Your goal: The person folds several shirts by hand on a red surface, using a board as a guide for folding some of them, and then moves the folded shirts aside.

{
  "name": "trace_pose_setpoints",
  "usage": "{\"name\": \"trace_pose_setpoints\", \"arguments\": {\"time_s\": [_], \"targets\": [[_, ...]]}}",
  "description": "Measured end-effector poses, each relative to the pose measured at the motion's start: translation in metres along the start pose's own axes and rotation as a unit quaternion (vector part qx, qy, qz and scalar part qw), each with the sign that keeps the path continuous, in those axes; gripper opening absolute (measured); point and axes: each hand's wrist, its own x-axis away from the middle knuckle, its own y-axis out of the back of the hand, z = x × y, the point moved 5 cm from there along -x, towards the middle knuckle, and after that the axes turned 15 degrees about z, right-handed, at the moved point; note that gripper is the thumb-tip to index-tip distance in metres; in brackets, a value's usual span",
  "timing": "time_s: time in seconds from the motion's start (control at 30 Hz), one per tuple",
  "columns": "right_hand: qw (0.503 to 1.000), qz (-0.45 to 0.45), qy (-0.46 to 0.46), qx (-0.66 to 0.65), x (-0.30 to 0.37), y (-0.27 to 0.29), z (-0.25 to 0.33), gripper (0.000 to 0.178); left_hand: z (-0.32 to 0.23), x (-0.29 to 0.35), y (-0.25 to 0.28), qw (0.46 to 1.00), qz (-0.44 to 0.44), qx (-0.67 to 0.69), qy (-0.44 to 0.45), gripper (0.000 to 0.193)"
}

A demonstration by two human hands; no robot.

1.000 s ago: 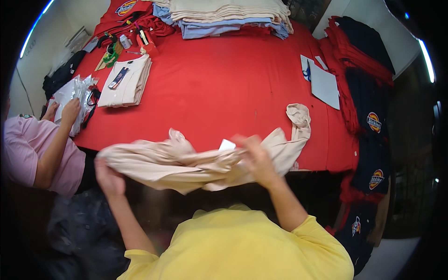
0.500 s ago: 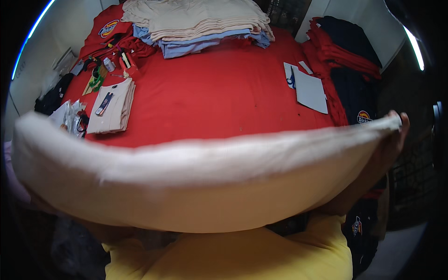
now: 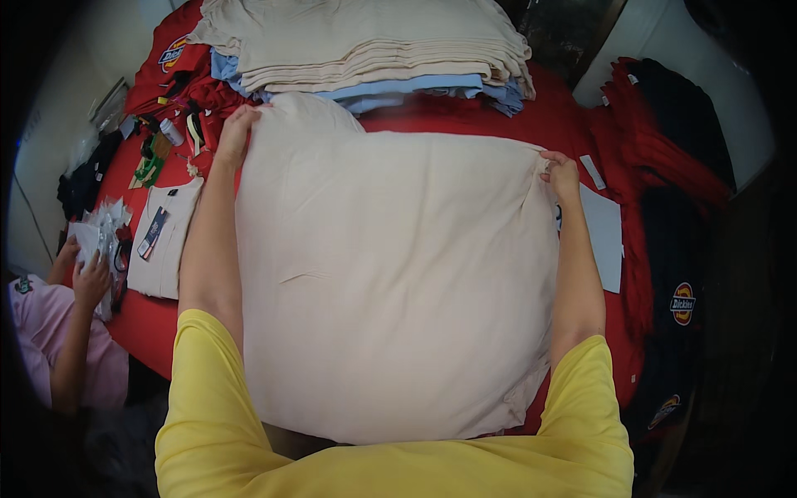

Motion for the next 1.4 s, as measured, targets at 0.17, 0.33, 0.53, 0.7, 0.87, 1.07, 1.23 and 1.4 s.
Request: {"name": "trace_pose_setpoints", "arguments": {"time_s": [0.17, 0.33, 0.53, 0.7, 0.87, 1.07, 1.23, 1.4], "targets": [[0.934, -0.031, 0.074, 0.348, 0.051, -0.093, 0.035, 0.033, 0.034, 0.067, -0.014, 0.784, -0.151, -0.601, 0.042, 0.025], [0.923, 0.108, 0.085, 0.359, 0.093, -0.159, 0.045, 0.048, 0.051, 0.163, -0.084, 0.694, -0.045, -0.666, 0.27, 0.047], [0.931, 0.105, 0.041, 0.348, 0.096, -0.155, 0.057, 0.052, 0.065, 0.136, -0.045, 0.753, -0.049, -0.626, 0.197, 0.054], [0.912, 0.155, -0.03, 0.379, 0.237, -0.109, 0.07, 0.052, 0.036, 0.223, -0.052, 0.729, -0.069, -0.632, 0.251, 0.054], [0.941, 0.039, -0.083, 0.325, 0.313, -0.081, -0.013, 0.051, 0.038, 0.265, -0.045, 0.715, -0.077, -0.668, 0.191, 0.056], [0.961, -0.054, -0.157, 0.221, 0.397, -0.002, -0.011, 0.038, -0.022, 0.361, -0.049, 0.799, -0.161, -0.566, 0.122, 0.046], [0.936, 0.062, -0.3, 0.175, 0.48, -0.017, -0.007, 0.043, -0.014, 0.475, -0.069, 0.734, -0.116, -0.577, 0.34, 0.045], [0.955, 0.013, -0.239, 0.177, 0.493, -0.017, -0.02, 0.032, -0.01, 0.487, -0.068, 0.891, -0.125, -0.37, 0.233, 0.034]]}}
